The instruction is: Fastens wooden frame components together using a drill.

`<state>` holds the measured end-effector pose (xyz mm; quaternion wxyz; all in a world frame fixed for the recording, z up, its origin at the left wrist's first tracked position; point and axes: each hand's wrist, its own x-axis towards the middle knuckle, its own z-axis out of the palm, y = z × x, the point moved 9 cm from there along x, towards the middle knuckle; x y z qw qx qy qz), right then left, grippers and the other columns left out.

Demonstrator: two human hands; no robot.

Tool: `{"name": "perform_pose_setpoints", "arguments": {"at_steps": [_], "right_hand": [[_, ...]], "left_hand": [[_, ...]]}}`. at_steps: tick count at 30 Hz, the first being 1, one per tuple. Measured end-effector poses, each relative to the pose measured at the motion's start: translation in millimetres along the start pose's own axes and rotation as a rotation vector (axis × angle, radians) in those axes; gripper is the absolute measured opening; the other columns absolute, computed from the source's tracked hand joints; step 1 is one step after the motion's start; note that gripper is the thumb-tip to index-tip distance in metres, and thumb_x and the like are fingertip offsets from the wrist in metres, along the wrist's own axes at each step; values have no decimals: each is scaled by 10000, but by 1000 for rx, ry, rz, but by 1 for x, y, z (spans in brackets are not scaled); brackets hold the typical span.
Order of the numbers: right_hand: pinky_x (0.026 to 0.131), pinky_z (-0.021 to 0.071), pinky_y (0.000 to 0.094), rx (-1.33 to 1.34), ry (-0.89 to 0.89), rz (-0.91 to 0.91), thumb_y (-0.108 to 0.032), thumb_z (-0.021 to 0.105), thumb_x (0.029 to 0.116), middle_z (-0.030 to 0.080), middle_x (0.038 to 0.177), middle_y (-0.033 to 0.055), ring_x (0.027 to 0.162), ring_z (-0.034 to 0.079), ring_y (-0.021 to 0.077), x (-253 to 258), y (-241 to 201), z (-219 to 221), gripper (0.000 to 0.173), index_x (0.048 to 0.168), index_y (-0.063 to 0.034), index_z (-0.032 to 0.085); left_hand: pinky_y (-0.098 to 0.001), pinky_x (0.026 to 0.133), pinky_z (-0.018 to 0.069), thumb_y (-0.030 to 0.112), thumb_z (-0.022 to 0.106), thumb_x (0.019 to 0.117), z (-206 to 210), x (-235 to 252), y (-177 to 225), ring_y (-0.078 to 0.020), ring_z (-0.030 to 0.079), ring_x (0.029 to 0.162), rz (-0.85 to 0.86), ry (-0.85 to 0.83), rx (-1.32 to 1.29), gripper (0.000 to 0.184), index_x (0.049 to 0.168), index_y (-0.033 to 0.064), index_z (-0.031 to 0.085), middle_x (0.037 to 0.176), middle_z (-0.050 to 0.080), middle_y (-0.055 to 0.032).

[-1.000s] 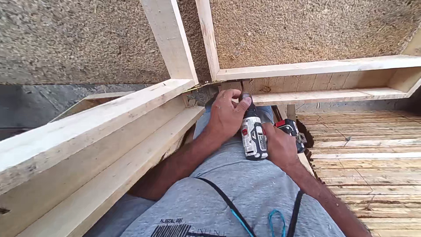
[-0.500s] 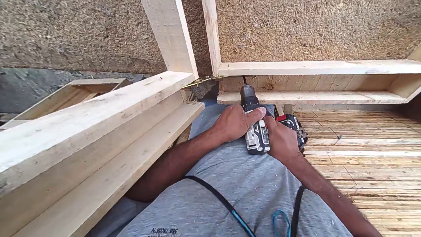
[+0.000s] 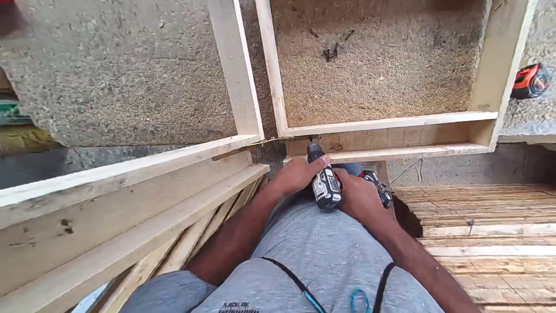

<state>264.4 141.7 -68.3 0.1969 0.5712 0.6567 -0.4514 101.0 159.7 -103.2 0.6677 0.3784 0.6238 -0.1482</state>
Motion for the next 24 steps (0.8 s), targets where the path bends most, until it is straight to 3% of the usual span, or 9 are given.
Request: {"name": "perform_pose_setpoints", "arguments": {"at_steps": [2,5,7,8,10,11,14,17,24], "right_hand": [[687,555,641,138,37,-48,-427,736,822,752,973,113,871,734,370,-20,17,-11,571,1334,-209,611],[685,589,553,356,173,-169,-443,740,808,746,911,26,833,739,227,-65,54,-31,486,1219,-198,659],[679,609,458,443,314,-233,-474,717,808,747,899,-17,811,734,128,-87,79,-40,475,1176,-176,680],[684,615,442,458,350,-227,-482,720,800,752,907,-20,814,734,111,-95,91,-41,497,1182,-166,683],[664,613,444,440,412,-186,-504,713,778,756,903,-16,796,735,113,-104,111,-45,538,1188,-156,687],[662,616,451,432,434,-161,-513,708,780,758,909,-17,795,737,117,-109,120,-44,545,1195,-159,687],[639,607,475,402,491,-110,-507,682,788,759,900,8,778,741,153,-120,142,-39,540,1183,-139,693],[645,604,467,392,500,-110,-490,643,823,761,901,29,779,742,163,-122,154,-35,519,1176,-115,701],[676,599,464,412,433,-211,-472,603,898,757,914,49,803,740,171,-107,155,-25,458,1164,-112,700]], "left_hand": [[-586,799,570,763,271,997,-30,-8,25,-284,724,811,42,182,203,845,908,64,736,841,735,-117],[-522,775,584,514,506,1052,-89,3,84,-229,715,758,212,632,87,472,994,100,727,815,732,-56],[-507,782,607,308,545,1066,-125,41,129,-241,730,816,343,821,24,281,1154,91,700,962,745,-93],[-510,886,593,227,532,1055,-142,67,148,-254,732,958,348,867,56,281,1252,101,688,1097,743,-109],[-509,1074,505,130,508,1029,-166,114,182,-271,646,1240,343,904,203,374,1374,157,651,1338,674,-110],[-519,1093,491,121,533,1011,-172,133,192,-289,612,1293,341,900,303,387,1370,185,663,1400,636,-114],[-537,1027,531,216,616,994,-175,161,202,-313,624,1240,338,879,524,274,1245,212,724,1392,598,-129],[-575,996,526,236,590,1001,-172,155,208,-347,635,1217,333,883,667,258,1192,113,713,1325,631,-157],[-506,1126,452,297,537,1027,-192,155,193,-285,604,1292,273,837,597,330,1236,106,707,1326,667,-123]]}}
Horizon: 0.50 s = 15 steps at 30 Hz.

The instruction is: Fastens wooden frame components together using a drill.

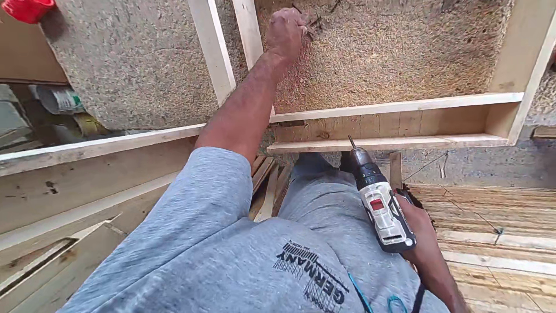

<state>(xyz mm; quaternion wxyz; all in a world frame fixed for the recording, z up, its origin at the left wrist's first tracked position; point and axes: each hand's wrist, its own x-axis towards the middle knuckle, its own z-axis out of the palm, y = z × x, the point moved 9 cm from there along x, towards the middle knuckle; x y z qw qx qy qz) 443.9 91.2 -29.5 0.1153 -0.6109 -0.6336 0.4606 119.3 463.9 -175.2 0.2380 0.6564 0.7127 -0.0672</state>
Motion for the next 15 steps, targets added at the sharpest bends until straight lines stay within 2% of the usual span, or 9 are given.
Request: {"name": "perform_pose_setpoints", "arguments": {"at_steps": [2,4,5,7,8,10,12,13,15], "right_hand": [[672,597,479,13,-13,-33,-488,605,898,760,918,55,805,743,177,2,-1,3,468,1164,-115,703],[672,596,486,20,-31,-59,-497,607,901,760,926,56,811,743,179,3,-3,6,473,1173,-121,699],[672,595,489,23,-38,-76,-494,609,901,760,928,60,811,743,184,4,-5,7,474,1176,-118,697],[674,593,496,23,-49,-112,-479,617,895,760,937,69,817,743,195,4,-8,10,479,1190,-109,694],[684,596,498,16,-58,-125,-476,622,892,761,950,66,828,744,195,3,-11,11,480,1198,-112,692],[689,596,500,5,-67,-150,-494,623,894,764,963,62,841,746,193,0,-17,13,489,1203,-122,692],[678,595,493,12,-55,-200,-497,614,913,759,941,62,825,744,187,-3,-29,15,467,1177,-119,692],[683,598,486,19,-51,-219,-489,610,926,757,936,59,826,743,181,-6,-35,17,445,1161,-121,694],[696,602,470,45,-36,-243,-459,597,960,756,931,54,830,739,167,-14,-47,24,400,1146,-122,707]], "left_hand": [[-515,1082,478,250,545,1020,-18,-14,-2,-312,645,1200,5,44,-80,304,1162,30,700,1202,694,-179],[-499,980,529,231,575,985,-36,-37,-3,-283,677,1034,31,114,-195,270,1065,8,703,1025,705,-163],[-475,952,559,237,595,967,-44,-51,-4,-248,695,1003,34,128,-221,271,1088,23,710,1011,715,-134],[-438,919,544,239,606,918,-50,-78,-9,-208,681,977,28,149,-244,319,1136,33,713,1018,714,-111],[-410,905,551,242,614,900,-48,-88,-16,-178,681,958,20,159,-294,317,1123,42,718,1011,715,-91],[-387,840,636,199,653,882,-41,-114,-29,-143,745,872,-12,160,-526,172,968,55,690,961,751,-45],[-392,718,670,84,644,872,-38,-152,-31,-178,769,749,29,145,-838,78,836,60,578,872,770,-52],[-380,664,660,32,597,872,-33,-175,-29,-183,755,703,67,103,-985,108,821,78,514,849,760,-54],[-302,559,596,-2,491,874,-14,-223,-25,-145,702,614,102,-6,-1277,125,841,117,468,788,736,-38]]}}
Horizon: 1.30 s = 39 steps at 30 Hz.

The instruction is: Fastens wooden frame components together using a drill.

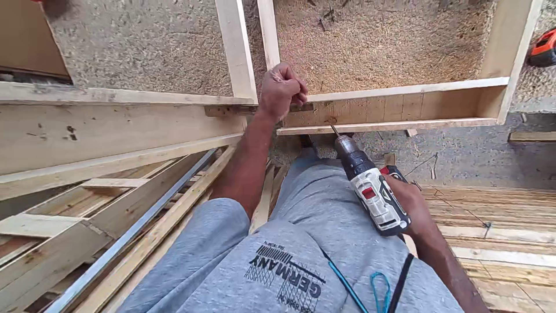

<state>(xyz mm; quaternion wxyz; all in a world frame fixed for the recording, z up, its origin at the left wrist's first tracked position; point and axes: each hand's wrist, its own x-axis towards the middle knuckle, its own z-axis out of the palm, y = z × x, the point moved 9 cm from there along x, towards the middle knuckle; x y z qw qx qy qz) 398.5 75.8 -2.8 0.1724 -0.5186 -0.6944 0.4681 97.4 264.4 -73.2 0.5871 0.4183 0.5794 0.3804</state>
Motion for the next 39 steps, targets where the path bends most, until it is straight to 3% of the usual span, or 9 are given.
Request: {"name": "perform_pose_setpoints", "arguments": {"at_steps": [4,9,14,22,25,29,32,34,39], "right_hand": [[763,609,406,74,79,-106,-379,574,1009,763,958,69,870,736,137,-5,-27,26,358,1157,-84,712],[786,612,398,81,100,-112,-406,600,992,769,1003,55,905,737,120,0,-49,67,380,1182,-97,711],[769,610,452,30,112,-80,-418,606,966,772,1011,78,904,747,163,-2,-57,94,424,1198,-78,709],[693,597,528,-100,164,-21,-430,632,929,770,989,95,864,754,240,-9,-54,114,440,1197,-88,703],[646,589,549,-228,163,-52,-436,618,921,770,977,112,843,756,284,-4,-49,118,463,1215,-88,698],[581,563,553,-495,105,-51,-263,581,925,742,918,149,777,735,359,24,-36,132,397,1279,-102,662],[588,558,543,-565,85,-38,-236,529,959,726,886,158,766,725,371,45,-26,147,375,1288,-111,657],[580,558,530,-557,109,-53,-245,507,975,722,865,153,750,723,359,53,-25,155,355,1263,-113,667],[589,563,521,-490,107,-44,-243,511,958,734,897,149,774,732,352,63,-21,175,372,1274,-116,662]], "left_hand": [[-185,530,512,110,402,985,12,-77,-55,-59,601,587,-290,-10,-545,155,914,188,515,772,638,12],[-273,740,612,123,422,1082,6,-114,-82,-141,707,797,-462,106,-762,217,1205,57,588,926,704,-72],[-287,786,621,99,464,1074,-1,-126,-80,-167,722,817,-503,157,-796,175,1118,20,614,933,708,-104],[-309,709,625,60,551,1035,-12,-125,-86,-210,730,792,-559,198,-556,128,1131,-10,597,944,716,-150],[-282,667,611,104,587,1026,-12,-115,-87,-183,724,754,-616,149,-410,151,1133,4,622,925,729,-132],[-285,631,600,171,603,1028,-15,-86,-96,-160,724,741,-679,130,-140,185,1132,35,675,926,753,-88],[-279,535,516,223,629,1004,-28,-65,-102,-110,640,606,-581,168,223,177,1010,87,743,803,725,-22],[-319,559,472,248,631,983,-39,-57,-103,-110,547,581,-517,177,397,190,933,115,758,772,667,-4],[-359,726,559,226,539,1040,-50,-57,-113,-134,691,777,-514,211,359,257,986,74,739,894,754,-33]]}}
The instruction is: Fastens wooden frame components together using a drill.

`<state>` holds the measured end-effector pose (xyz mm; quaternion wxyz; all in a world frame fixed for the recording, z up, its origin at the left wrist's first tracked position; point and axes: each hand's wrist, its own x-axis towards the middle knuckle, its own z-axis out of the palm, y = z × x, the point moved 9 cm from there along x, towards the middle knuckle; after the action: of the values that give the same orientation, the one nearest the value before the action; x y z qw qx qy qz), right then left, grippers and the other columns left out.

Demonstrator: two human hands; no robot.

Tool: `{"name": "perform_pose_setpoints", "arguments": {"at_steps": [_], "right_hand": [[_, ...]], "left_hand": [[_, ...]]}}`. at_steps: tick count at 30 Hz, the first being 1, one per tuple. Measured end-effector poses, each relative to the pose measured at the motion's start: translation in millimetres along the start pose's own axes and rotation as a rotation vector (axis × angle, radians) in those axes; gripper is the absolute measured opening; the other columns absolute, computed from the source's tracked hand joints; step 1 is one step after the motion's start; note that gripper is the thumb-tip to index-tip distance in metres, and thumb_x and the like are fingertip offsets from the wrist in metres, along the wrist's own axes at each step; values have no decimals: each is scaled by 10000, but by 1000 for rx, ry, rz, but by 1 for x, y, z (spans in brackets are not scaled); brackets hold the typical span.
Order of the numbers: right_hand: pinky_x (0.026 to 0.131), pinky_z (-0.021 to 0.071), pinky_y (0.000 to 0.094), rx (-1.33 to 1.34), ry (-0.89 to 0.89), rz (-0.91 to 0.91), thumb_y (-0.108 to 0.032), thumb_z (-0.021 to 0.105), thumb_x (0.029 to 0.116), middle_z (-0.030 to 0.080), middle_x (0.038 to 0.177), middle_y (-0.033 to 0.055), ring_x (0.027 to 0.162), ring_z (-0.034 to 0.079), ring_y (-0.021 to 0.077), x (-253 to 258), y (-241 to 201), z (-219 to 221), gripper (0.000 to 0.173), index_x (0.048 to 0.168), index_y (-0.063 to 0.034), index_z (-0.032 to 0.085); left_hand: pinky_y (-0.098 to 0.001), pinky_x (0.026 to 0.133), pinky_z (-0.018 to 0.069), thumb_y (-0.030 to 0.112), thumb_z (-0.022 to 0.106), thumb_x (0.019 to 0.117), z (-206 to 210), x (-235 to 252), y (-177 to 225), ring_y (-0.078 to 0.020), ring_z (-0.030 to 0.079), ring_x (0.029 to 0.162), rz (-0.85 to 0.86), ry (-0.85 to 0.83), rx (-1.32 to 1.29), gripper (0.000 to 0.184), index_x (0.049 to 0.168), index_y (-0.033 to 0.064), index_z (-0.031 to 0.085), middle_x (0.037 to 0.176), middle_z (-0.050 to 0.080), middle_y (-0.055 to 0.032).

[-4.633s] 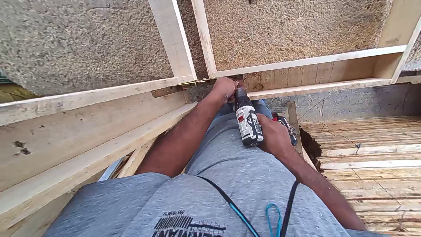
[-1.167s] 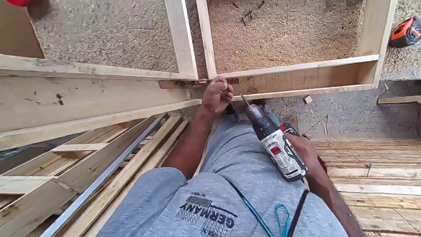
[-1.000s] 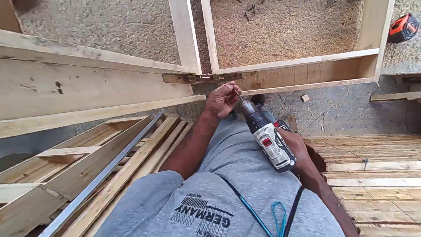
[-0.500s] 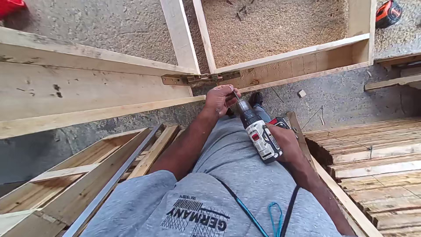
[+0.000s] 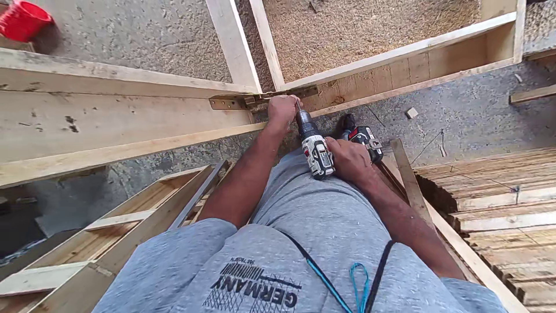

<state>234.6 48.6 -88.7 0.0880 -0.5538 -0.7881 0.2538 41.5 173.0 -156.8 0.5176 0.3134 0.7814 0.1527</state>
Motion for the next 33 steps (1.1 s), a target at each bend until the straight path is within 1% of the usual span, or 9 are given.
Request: {"name": "perform_pose_setpoints", "arguments": {"at_steps": [5,10,14,19,22,25,27,30,33], "right_hand": [[592,568,508,4,34,24,-174,473,999,728,867,155,755,729,351,-2,1,5,350,1277,-99,672],[590,570,500,4,56,43,-155,469,1005,730,860,159,749,731,348,0,0,6,337,1257,-93,684],[578,570,486,-18,74,54,-152,482,1005,729,850,154,736,730,341,3,-2,7,321,1241,-92,691],[582,571,486,-27,63,77,-138,485,1008,725,839,155,732,727,341,6,0,8,299,1219,-86,691],[571,571,472,-32,66,85,-123,489,1005,728,833,149,723,730,330,7,-1,6,282,1193,-77,694],[571,571,466,-48,52,73,-112,488,1002,716,812,147,713,725,330,9,0,6,278,1183,-67,695],[567,568,464,-53,39,56,-106,488,999,708,795,151,699,719,333,10,1,6,271,1167,-55,694],[554,562,461,-45,20,30,-111,488,997,702,781,154,685,714,336,12,0,9,265,1155,-41,689],[541,553,455,-49,13,12,-128,486,1000,695,770,154,670,708,333,12,-1,9,256,1134,-32,683]], "left_hand": [[-300,629,528,227,557,1038,3,-2,1,-99,648,675,-12,-16,-34,232,1003,87,738,854,747,-10],[-335,695,560,243,560,1037,3,1,2,-113,684,742,-20,-3,-24,245,987,91,746,878,755,-11],[-376,833,590,245,555,1041,4,3,3,-133,729,884,-3,17,-25,261,994,74,746,948,769,-33],[-425,882,595,287,493,1078,3,-1,-2,-172,741,946,9,-36,7,333,1078,62,739,1024,775,-61],[-504,829,557,327,492,1078,-7,-24,9,-233,700,899,168,1,273,349,1097,87,745,998,736,-103],[-482,1067,481,354,441,1089,-6,-49,21,-270,646,1202,453,102,530,420,1252,93,727,1231,732,-101],[-511,1156,421,446,369,1098,-1,-50,13,-303,564,1349,404,-40,539,540,1352,70,662,1345,672,-146],[-519,1000,523,491,316,1084,5,-47,5,-253,680,1133,470,-174,510,584,1110,93,742,1122,735,-116],[-516,957,543,478,311,1078,5,-47,1,-264,703,1079,549,-114,516,598,1039,77,753,1061,750,-118]]}}
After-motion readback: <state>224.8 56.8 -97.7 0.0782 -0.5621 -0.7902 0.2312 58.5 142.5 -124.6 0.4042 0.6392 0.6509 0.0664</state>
